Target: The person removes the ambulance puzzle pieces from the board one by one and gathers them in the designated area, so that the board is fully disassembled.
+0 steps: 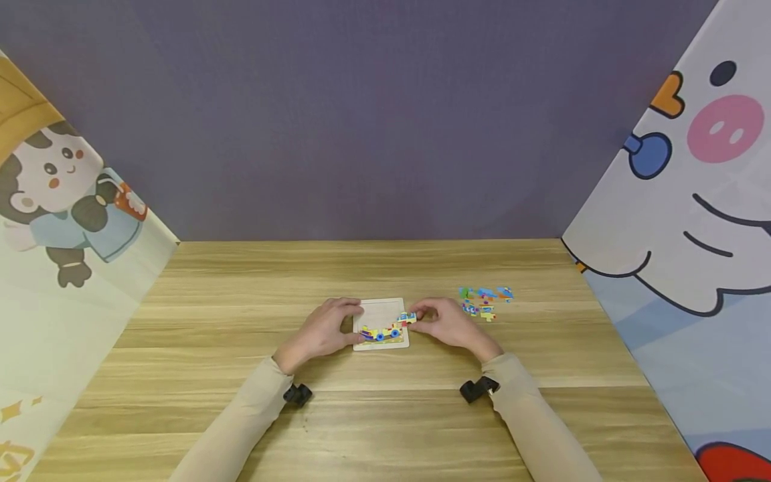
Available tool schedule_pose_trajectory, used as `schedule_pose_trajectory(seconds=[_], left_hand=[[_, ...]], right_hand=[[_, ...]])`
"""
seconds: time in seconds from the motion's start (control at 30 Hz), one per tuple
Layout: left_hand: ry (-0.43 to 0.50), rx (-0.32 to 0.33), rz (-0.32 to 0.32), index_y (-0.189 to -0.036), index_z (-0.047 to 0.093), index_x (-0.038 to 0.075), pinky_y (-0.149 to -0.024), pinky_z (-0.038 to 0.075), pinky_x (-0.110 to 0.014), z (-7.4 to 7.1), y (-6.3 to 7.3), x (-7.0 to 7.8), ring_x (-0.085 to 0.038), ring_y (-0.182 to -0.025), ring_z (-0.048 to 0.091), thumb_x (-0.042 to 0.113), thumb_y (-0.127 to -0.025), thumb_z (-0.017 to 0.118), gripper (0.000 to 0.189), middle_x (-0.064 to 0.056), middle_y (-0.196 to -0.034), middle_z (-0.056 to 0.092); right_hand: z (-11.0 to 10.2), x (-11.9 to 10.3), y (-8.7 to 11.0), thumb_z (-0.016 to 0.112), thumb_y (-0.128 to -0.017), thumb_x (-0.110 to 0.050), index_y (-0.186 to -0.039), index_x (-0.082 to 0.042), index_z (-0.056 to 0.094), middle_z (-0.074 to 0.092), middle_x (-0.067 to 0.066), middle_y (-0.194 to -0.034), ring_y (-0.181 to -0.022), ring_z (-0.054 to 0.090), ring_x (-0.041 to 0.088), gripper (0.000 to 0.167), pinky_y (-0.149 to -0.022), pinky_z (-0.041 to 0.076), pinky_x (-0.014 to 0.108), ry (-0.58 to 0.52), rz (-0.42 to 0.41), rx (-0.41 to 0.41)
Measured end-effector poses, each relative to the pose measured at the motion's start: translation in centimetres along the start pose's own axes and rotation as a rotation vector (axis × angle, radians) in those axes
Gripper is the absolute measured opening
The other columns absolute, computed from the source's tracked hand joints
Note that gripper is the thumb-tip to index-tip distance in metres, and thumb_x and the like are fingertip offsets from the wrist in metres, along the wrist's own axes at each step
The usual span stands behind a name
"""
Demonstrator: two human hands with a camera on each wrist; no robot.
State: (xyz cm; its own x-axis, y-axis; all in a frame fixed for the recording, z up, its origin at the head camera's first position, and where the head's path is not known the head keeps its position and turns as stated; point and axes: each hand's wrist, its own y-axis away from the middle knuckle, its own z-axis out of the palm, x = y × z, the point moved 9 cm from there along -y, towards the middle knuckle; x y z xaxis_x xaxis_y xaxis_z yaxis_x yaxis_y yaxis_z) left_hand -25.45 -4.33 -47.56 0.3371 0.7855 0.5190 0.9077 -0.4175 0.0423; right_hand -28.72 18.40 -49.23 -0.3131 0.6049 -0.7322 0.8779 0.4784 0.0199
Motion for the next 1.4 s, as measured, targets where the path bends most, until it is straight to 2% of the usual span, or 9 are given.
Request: schedule_pose_trajectory(seconds=[0.33, 0.6, 0.87, 1.1, 1.4], left_hand=[[0.000, 0.000, -0.003, -0.144, 0.065, 0.003, -0.125, 0.037, -0.058, 0.0, 0.0, -0.1, -0.039, -0.150, 0.047, 0.037, -0.094, 0.082, 0.063, -0.013, -0.160, 0.054], [0.023, -0.003, -0.010, -0.145, 0.064, 0.004, -0.127, 0.036, -0.058, 0.1, 0.0, -0.1, -0.039, -0.151, 0.045, 0.038, -0.094, 0.082, 0.063, -0.012, -0.161, 0.053], [0.010, 0.000, -0.004, -0.145, 0.064, 0.003, -0.127, 0.036, -0.057, 0.0, 0.0, 0.0, -0.039, -0.151, 0.046, 0.038, -0.094, 0.082, 0.064, -0.012, -0.161, 0.054], [0.007, 0.002, -0.001, -0.144, 0.065, 0.003, -0.126, 0.037, -0.058, 0.0, 0.1, 0.0, -0.039, -0.151, 0.046, 0.038, -0.094, 0.083, 0.064, -0.012, -0.161, 0.054], [0.010, 0.002, -0.007, -0.145, 0.064, 0.004, -0.126, 0.037, -0.059, 0.0, 0.0, -0.1, -0.039, -0.151, 0.046, 0.038, -0.094, 0.082, 0.064, -0.012, -0.161, 0.054]], right_hand=[[-0.6, 0.9, 0.7, 0.081, -0.096, -0.025, -0.126, -0.018, 0.077, 0.072, -0.003, -0.105, -0.060, 0.044, 0.008, 0.031, -0.055, 0.038, 0.023, 0.009, 0.043, -0.006], [-1.4, 1.5, 1.3, 0.083, -0.095, -0.024, -0.124, -0.016, 0.077, 0.073, -0.002, -0.102, -0.056, 0.040, 0.005, 0.030, -0.052, 0.036, 0.022, 0.019, 0.019, 0.035], [-2.5, 2.2, 2.0, 0.081, -0.096, -0.023, -0.125, -0.015, 0.077, 0.073, -0.001, -0.102, -0.054, 0.038, 0.004, 0.030, -0.050, 0.034, 0.022, 0.016, 0.035, 0.051], [-3.3, 2.6, 2.5, 0.080, -0.097, -0.020, -0.125, -0.010, 0.076, 0.072, 0.002, -0.103, -0.054, 0.038, 0.003, 0.030, -0.049, 0.035, 0.022, 0.012, 0.016, 0.077], [-4.4, 3.8, 3.1, 0.078, -0.099, -0.019, -0.129, -0.009, 0.073, 0.071, 0.005, -0.108, -0.057, 0.044, 0.004, 0.032, -0.050, 0.038, 0.022, -0.001, 0.066, 0.075]])
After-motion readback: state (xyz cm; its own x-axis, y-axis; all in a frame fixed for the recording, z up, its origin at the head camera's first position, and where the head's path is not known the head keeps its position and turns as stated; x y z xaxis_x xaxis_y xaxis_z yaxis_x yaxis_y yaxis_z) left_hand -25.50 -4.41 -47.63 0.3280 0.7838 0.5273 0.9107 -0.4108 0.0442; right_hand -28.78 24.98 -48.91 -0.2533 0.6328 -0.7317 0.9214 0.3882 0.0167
